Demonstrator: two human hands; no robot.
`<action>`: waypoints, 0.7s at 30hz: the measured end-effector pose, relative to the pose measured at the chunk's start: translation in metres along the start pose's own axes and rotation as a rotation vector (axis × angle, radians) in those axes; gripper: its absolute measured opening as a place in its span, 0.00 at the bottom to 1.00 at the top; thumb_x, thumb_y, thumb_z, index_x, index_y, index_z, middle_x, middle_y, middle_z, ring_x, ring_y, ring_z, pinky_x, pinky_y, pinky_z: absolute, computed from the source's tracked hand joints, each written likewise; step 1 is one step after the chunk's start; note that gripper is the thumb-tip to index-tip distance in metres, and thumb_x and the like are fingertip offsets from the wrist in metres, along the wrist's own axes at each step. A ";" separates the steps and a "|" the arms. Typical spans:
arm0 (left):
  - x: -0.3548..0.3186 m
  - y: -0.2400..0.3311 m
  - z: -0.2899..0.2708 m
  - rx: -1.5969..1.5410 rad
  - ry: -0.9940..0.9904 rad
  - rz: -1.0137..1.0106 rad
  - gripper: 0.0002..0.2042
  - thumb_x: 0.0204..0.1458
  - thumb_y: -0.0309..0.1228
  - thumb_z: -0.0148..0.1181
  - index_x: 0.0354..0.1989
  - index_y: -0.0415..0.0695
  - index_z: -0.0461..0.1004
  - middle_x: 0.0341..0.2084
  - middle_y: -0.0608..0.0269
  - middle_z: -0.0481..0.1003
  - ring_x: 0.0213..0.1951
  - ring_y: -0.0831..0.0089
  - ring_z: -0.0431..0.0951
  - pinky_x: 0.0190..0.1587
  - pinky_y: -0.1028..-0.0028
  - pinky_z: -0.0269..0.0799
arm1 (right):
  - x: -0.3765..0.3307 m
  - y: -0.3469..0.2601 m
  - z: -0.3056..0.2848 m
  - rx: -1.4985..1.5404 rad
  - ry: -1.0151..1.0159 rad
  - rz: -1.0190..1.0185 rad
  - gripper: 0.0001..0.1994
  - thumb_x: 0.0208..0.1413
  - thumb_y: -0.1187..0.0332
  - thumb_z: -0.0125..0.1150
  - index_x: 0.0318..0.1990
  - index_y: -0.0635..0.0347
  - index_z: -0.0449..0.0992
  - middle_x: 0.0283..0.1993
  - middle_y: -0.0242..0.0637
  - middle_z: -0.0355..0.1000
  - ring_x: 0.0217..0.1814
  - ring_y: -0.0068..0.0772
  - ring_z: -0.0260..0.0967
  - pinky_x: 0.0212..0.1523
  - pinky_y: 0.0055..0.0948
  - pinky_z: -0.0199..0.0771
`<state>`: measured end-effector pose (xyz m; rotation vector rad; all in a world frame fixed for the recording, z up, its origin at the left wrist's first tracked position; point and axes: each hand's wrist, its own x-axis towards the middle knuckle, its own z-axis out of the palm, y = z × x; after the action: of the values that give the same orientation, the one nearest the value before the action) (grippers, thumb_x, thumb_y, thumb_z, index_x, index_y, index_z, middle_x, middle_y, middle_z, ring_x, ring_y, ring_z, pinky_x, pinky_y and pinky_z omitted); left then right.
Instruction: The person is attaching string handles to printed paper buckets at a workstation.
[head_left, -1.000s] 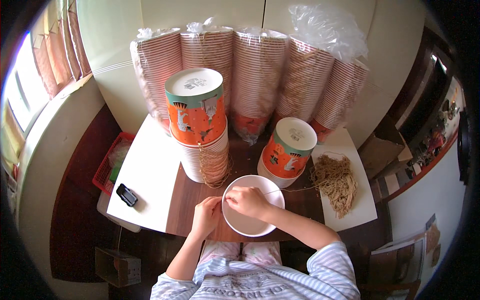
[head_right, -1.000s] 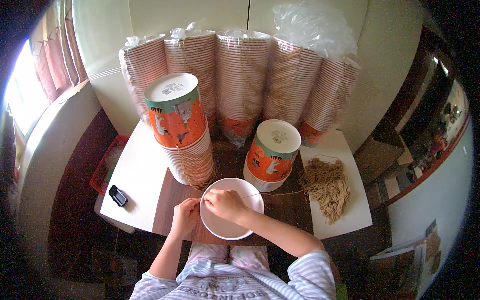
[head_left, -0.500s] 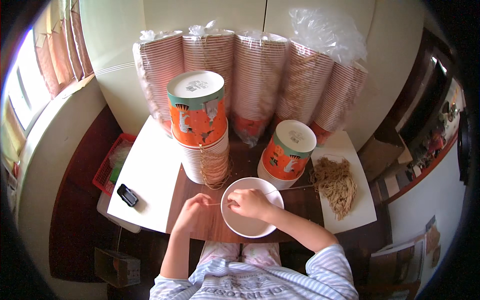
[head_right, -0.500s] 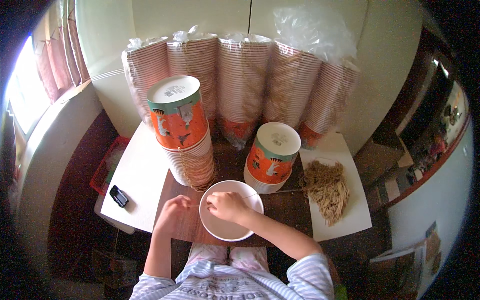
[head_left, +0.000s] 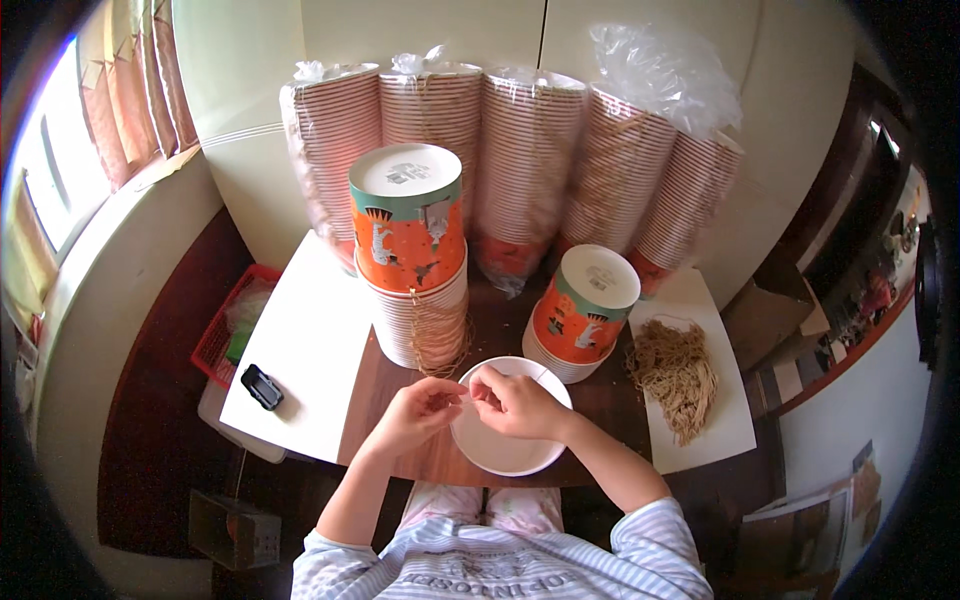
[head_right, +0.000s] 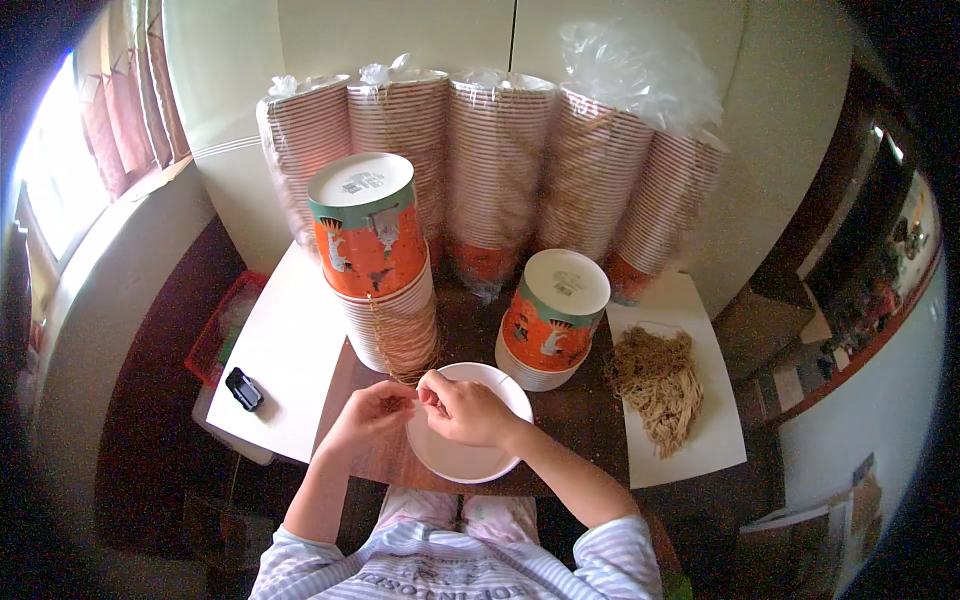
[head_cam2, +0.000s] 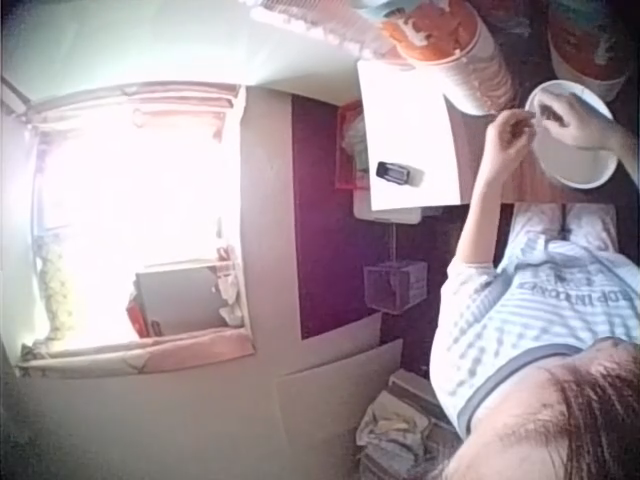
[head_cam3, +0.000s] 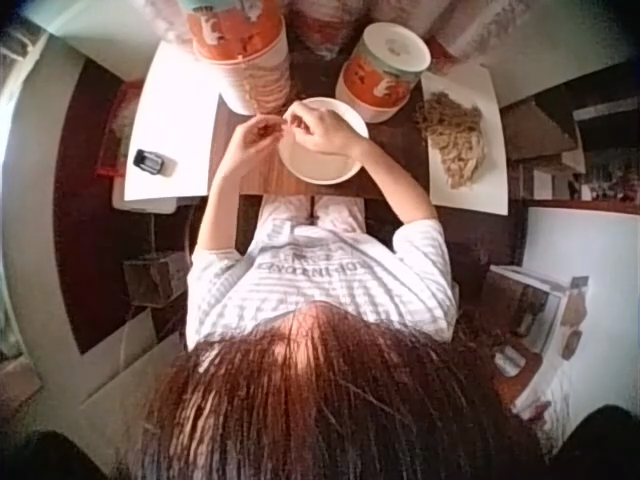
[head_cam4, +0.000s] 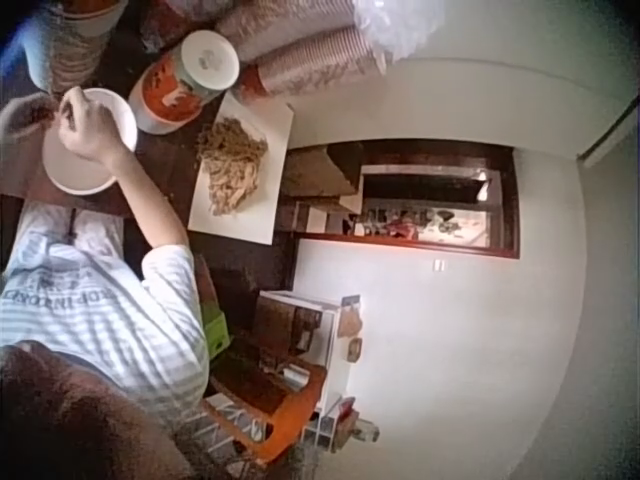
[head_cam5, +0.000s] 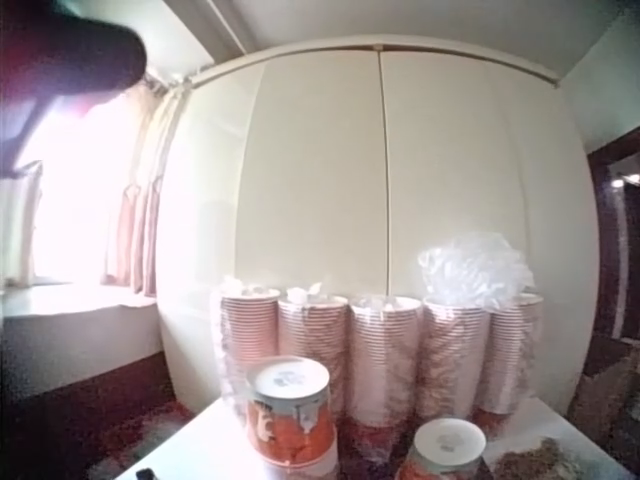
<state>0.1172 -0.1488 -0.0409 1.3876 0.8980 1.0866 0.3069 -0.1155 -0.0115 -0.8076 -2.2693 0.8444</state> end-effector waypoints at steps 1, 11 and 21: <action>0.001 -0.007 0.001 0.047 -0.007 -0.014 0.09 0.47 0.22 0.57 0.37 0.35 0.70 0.29 0.66 0.72 0.33 0.84 0.70 0.36 0.82 0.68 | 0.001 -0.002 -0.001 -0.001 0.000 -0.002 0.07 0.44 0.76 0.52 0.33 0.60 0.65 0.25 0.38 0.69 0.24 0.31 0.69 0.25 0.27 0.69; 0.003 -0.004 -0.001 -0.011 -0.026 -0.048 0.05 0.50 0.24 0.55 0.33 0.35 0.70 0.26 0.67 0.72 0.31 0.84 0.70 0.34 0.83 0.67 | -0.005 0.004 0.004 -0.233 0.117 -0.252 0.06 0.40 0.74 0.58 0.29 0.61 0.72 0.31 0.36 0.69 0.32 0.35 0.68 0.33 0.31 0.68; 0.001 -0.008 -0.012 -0.172 0.026 -0.063 0.02 0.50 0.22 0.53 0.30 0.37 0.68 0.27 0.66 0.71 0.31 0.80 0.72 0.36 0.81 0.68 | -0.014 -0.005 0.018 -0.490 0.100 -0.314 0.04 0.40 0.69 0.59 0.26 0.53 0.74 0.29 0.27 0.69 0.32 0.29 0.67 0.32 0.30 0.62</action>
<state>0.1064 -0.1432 -0.0490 1.1987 0.8409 1.1089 0.3019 -0.1348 -0.0230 -0.6488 -2.4555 0.0996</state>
